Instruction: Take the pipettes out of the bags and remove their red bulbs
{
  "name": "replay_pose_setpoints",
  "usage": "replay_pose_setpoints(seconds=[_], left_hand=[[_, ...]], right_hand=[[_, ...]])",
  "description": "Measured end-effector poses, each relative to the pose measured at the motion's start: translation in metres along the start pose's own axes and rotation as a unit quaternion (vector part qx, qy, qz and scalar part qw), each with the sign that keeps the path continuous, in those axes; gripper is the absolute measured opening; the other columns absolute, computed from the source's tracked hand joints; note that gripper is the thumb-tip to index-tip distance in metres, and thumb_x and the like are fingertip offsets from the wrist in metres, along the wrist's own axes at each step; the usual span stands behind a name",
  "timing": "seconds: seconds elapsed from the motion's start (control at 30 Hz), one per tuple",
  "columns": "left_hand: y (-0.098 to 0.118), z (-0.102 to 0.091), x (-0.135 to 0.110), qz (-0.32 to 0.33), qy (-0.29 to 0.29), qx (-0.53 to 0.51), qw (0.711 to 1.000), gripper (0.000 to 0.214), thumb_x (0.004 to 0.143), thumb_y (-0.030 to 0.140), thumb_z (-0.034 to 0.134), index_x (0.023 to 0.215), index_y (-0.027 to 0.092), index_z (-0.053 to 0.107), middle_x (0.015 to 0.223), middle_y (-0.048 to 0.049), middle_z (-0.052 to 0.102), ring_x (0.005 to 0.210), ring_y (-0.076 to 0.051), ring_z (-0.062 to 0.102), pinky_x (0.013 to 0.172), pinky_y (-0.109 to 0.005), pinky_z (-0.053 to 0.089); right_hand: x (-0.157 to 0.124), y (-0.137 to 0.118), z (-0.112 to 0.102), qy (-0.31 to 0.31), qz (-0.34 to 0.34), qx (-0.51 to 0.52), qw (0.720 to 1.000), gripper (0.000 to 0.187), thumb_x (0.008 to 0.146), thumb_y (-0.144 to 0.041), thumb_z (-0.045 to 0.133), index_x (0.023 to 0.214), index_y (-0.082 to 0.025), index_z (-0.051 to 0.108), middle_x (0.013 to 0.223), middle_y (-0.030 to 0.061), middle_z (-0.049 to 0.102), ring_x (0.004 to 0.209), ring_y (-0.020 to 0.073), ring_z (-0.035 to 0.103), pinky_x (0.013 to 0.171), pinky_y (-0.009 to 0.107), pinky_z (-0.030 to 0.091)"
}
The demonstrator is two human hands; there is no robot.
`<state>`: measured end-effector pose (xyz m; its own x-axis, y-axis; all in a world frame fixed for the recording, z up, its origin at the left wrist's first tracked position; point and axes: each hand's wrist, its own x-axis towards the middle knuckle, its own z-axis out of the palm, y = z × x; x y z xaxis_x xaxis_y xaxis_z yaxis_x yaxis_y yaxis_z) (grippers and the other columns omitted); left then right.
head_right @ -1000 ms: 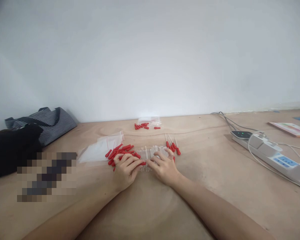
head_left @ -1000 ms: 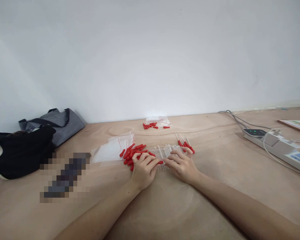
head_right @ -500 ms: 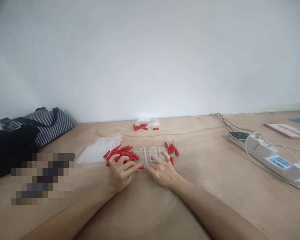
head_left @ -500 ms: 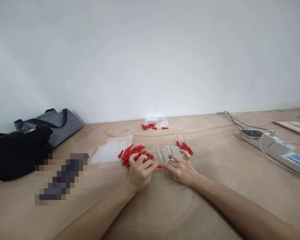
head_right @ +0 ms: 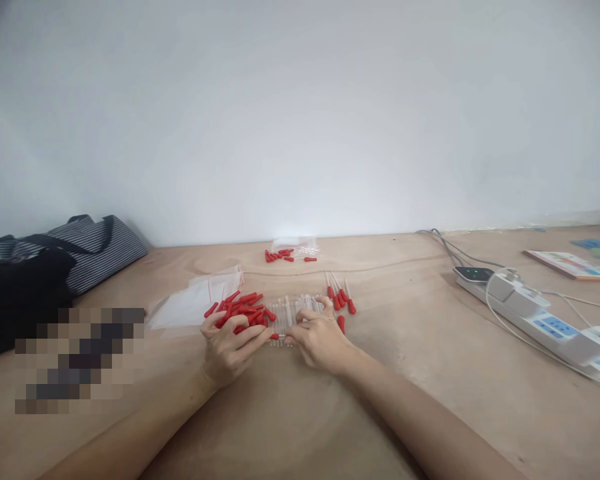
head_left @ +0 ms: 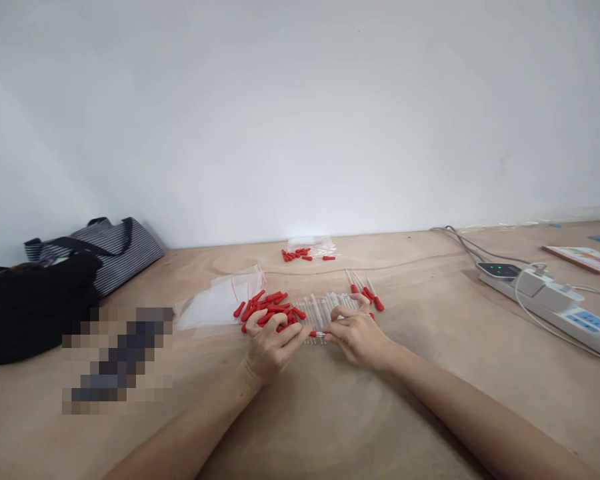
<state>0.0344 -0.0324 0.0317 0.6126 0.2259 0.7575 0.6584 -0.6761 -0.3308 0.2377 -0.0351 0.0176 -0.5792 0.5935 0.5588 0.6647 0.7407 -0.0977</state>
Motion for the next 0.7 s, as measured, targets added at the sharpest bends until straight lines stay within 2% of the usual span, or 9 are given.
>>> replay_pose_setpoints(seconds=[0.17, 0.23, 0.3, 0.33, 0.4, 0.5, 0.57, 0.6, 0.7], left_hand=[[-0.008, -0.006, 0.0, 0.001, 0.028, 0.031, 0.999, 0.026, 0.082, 0.013, 0.043, 0.085, 0.031, 0.061, 0.068, 0.0079, 0.066, 0.065, -0.013, 0.054, 0.084, -0.038, 0.022], [-0.02, -0.007, -0.002, -0.047, 0.048, 0.044, 0.997, 0.019, 0.081, 0.016, 0.049, 0.081, 0.029, 0.063, 0.068, 0.0062, 0.066, 0.066, -0.014, 0.055, 0.084, -0.039, 0.023], [-0.036, -0.009, -0.006, -0.142, 0.041, 0.055, 0.987, 0.012, 0.079, 0.023, 0.053, 0.078, 0.027, 0.065, 0.071, 0.0027, 0.066, 0.069, -0.016, 0.055, 0.081, -0.037, 0.026], [-0.046, -0.01, -0.009, -0.198, 0.021, 0.054, 0.979, 0.013, 0.078, 0.027, 0.053, 0.077, 0.025, 0.066, 0.073, 0.0003, 0.066, 0.071, -0.017, 0.055, 0.079, -0.036, 0.03], [-0.065, -0.013, -0.016, -0.307, -0.056, 0.027, 0.95, 0.019, 0.077, 0.033, 0.051, 0.078, 0.022, 0.067, 0.075, -0.0033, 0.064, 0.071, -0.018, 0.055, 0.071, -0.031, 0.036], [-0.085, -0.019, -0.022, -0.429, -0.223, -0.045, 0.874, 0.025, 0.074, 0.037, 0.049, 0.08, 0.021, 0.066, 0.069, -0.0017, 0.062, 0.062, -0.016, 0.054, 0.058, -0.026, 0.038], [-0.091, -0.024, -0.022, -0.468, -0.302, -0.074, 0.827, 0.026, 0.072, 0.04, 0.048, 0.079, 0.021, 0.064, 0.065, 0.0002, 0.061, 0.059, -0.016, 0.054, 0.053, -0.024, 0.036], [-0.092, -0.026, -0.022, -0.476, -0.323, -0.081, 0.814, 0.026, 0.072, 0.042, 0.048, 0.078, 0.021, 0.063, 0.065, 0.0008, 0.061, 0.059, -0.016, 0.054, 0.053, -0.024, 0.036], [-0.09, -0.029, -0.02, -0.489, -0.35, -0.064, 0.796, 0.023, 0.072, 0.042, 0.048, 0.075, 0.021, 0.057, 0.065, 0.0012, 0.061, 0.062, -0.016, 0.056, 0.053, -0.023, 0.035]], right_hand=[[0.0, 0.006, -0.006, -0.008, 0.029, 0.022, 0.999, 0.025, 0.085, -0.02, 0.037, 0.07, -0.02, 0.058, 0.065, 0.0001, 0.06, 0.074, 0.0123, 0.053, 0.092, 0.042, 0.012], [-0.001, 0.012, -0.01, -0.004, 0.07, 0.049, 0.996, 0.025, 0.085, -0.02, 0.035, 0.074, -0.02, 0.057, 0.067, 0.0, 0.061, 0.074, 0.0126, 0.053, 0.091, 0.042, 0.013], [-0.001, 0.017, -0.013, 0.009, 0.13, 0.079, 0.988, 0.026, 0.087, -0.023, 0.032, 0.078, -0.021, 0.056, 0.066, -0.0008, 0.062, 0.075, 0.0134, 0.054, 0.09, 0.041, 0.015], [0.0, 0.02, -0.014, 0.021, 0.166, 0.092, 0.982, 0.026, 0.088, -0.025, 0.03, 0.079, -0.021, 0.055, 0.064, -0.0013, 0.062, 0.074, 0.0136, 0.054, 0.09, 0.041, 0.016], [0.001, 0.023, -0.014, 0.054, 0.243, 0.116, 0.962, 0.026, 0.088, -0.027, 0.029, 0.081, -0.02, 0.053, 0.062, -0.0022, 0.062, 0.071, 0.0134, 0.055, 0.089, 0.04, 0.017], [0.003, 0.027, -0.013, 0.092, 0.344, 0.14, 0.924, 0.026, 0.086, -0.03, 0.03, 0.079, -0.02, 0.053, 0.067, -0.0018, 0.065, 0.068, 0.0136, 0.057, 0.087, 0.038, 0.022], [0.005, 0.031, -0.012, 0.102, 0.402, 0.124, 0.901, 0.028, 0.084, -0.034, 0.033, 0.075, -0.02, 0.055, 0.07, -0.0008, 0.065, 0.071, 0.0158, 0.058, 0.083, 0.037, 0.026], [0.006, 0.033, -0.011, 0.098, 0.426, 0.109, 0.893, 0.029, 0.083, -0.036, 0.035, 0.072, -0.02, 0.056, 0.07, -0.0004, 0.065, 0.072, 0.017, 0.058, 0.081, 0.036, 0.028], [0.012, 0.042, -0.008, 0.037, 0.469, 0.079, 0.879, 0.029, 0.08, -0.037, 0.039, 0.071, -0.019, 0.06, 0.068, 0.0006, 0.064, 0.07, 0.0173, 0.058, 0.072, 0.031, 0.033]])
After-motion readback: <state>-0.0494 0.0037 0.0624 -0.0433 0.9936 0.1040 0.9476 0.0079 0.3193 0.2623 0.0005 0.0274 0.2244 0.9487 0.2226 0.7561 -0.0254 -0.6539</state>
